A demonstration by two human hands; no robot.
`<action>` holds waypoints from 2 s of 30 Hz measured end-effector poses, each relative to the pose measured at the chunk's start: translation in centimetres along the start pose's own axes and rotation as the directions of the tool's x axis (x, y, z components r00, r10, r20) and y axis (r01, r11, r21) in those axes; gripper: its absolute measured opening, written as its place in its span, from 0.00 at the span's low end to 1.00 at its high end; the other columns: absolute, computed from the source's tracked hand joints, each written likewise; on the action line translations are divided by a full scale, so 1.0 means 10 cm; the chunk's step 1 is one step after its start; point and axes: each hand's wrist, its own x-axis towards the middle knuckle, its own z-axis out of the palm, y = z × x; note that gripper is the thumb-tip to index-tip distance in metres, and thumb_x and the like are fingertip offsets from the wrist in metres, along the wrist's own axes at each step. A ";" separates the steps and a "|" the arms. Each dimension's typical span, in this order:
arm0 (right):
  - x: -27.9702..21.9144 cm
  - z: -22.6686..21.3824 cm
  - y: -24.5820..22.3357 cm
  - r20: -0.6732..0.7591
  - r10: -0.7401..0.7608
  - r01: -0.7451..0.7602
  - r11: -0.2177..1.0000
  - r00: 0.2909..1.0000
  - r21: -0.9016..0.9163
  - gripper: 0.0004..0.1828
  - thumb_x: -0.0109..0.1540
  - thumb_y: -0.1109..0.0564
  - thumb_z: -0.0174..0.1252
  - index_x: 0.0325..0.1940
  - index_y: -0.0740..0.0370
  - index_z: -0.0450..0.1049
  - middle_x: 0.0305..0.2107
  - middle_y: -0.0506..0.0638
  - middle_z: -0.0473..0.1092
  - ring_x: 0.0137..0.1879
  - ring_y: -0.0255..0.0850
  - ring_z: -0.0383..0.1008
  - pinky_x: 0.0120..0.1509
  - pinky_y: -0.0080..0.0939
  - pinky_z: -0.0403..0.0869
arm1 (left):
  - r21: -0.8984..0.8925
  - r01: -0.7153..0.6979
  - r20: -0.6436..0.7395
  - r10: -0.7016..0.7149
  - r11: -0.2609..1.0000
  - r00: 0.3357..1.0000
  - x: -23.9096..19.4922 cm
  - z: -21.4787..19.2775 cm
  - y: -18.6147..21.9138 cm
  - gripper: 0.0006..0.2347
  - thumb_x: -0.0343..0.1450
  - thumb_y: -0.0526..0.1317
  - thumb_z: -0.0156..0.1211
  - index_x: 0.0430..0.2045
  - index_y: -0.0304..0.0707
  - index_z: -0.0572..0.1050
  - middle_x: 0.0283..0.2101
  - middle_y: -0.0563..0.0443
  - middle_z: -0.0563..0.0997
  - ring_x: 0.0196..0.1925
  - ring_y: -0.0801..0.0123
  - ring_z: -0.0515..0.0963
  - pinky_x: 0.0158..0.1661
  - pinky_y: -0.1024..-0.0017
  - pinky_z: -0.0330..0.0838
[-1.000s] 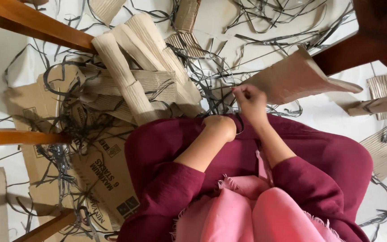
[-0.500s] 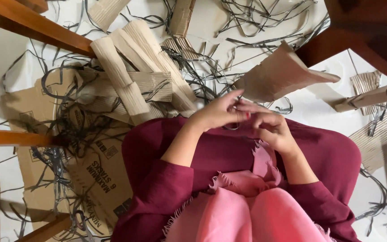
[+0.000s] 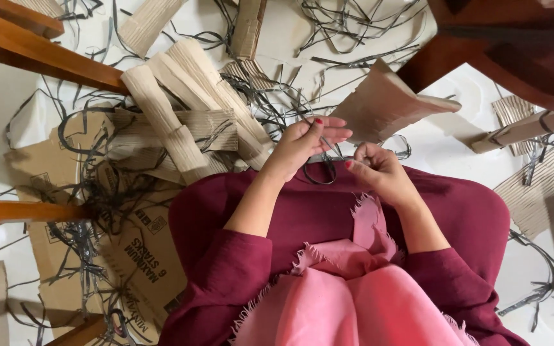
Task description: Wrapping wooden chair legs with corrugated cardboard and securing them with plastic ties for protection.
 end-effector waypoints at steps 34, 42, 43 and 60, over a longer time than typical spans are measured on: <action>-0.13 -1.18 -0.46 -0.576 -0.382 0.096 0.881 0.722 -0.464 0.13 0.68 0.51 0.69 0.33 0.56 0.77 0.10 0.40 0.54 0.21 0.28 0.52 0.29 0.29 0.54 | 0.638 -0.422 -0.152 0.643 0.644 0.751 0.80 1.09 0.44 0.09 0.71 0.47 0.68 0.27 0.43 0.78 0.30 0.58 0.79 0.46 0.69 0.78 0.58 0.64 0.68; -0.08 -0.78 -0.96 -0.622 -0.320 0.157 0.940 0.714 -0.304 0.12 0.68 0.60 0.68 0.31 0.63 0.78 0.09 0.44 0.53 0.20 0.28 0.53 0.27 0.28 0.57 | 0.488 -0.494 -0.107 0.611 0.719 0.784 0.79 1.04 0.41 0.07 0.75 0.41 0.62 0.37 0.36 0.78 0.40 0.48 0.82 0.53 0.63 0.80 0.60 0.59 0.69; -0.06 -0.81 -0.89 -0.622 -0.320 0.157 0.940 0.714 -0.304 0.12 0.68 0.60 0.68 0.31 0.63 0.78 0.09 0.44 0.53 0.20 0.28 0.53 0.27 0.28 0.57 | 0.488 -0.494 -0.107 0.611 0.719 0.784 0.81 1.02 0.37 0.07 0.75 0.41 0.62 0.37 0.36 0.78 0.40 0.48 0.82 0.53 0.63 0.80 0.60 0.59 0.69; 0.11 -0.91 -0.60 -0.512 -0.525 0.457 0.850 0.681 -0.263 0.05 0.65 0.67 0.66 0.36 0.74 0.79 0.15 0.50 0.58 0.23 0.32 0.61 0.31 0.35 0.65 | 0.408 -0.367 -0.105 0.443 0.836 0.891 0.75 0.98 0.38 0.11 0.69 0.46 0.73 0.33 0.40 0.81 0.37 0.52 0.84 0.50 0.74 0.79 0.56 0.63 0.73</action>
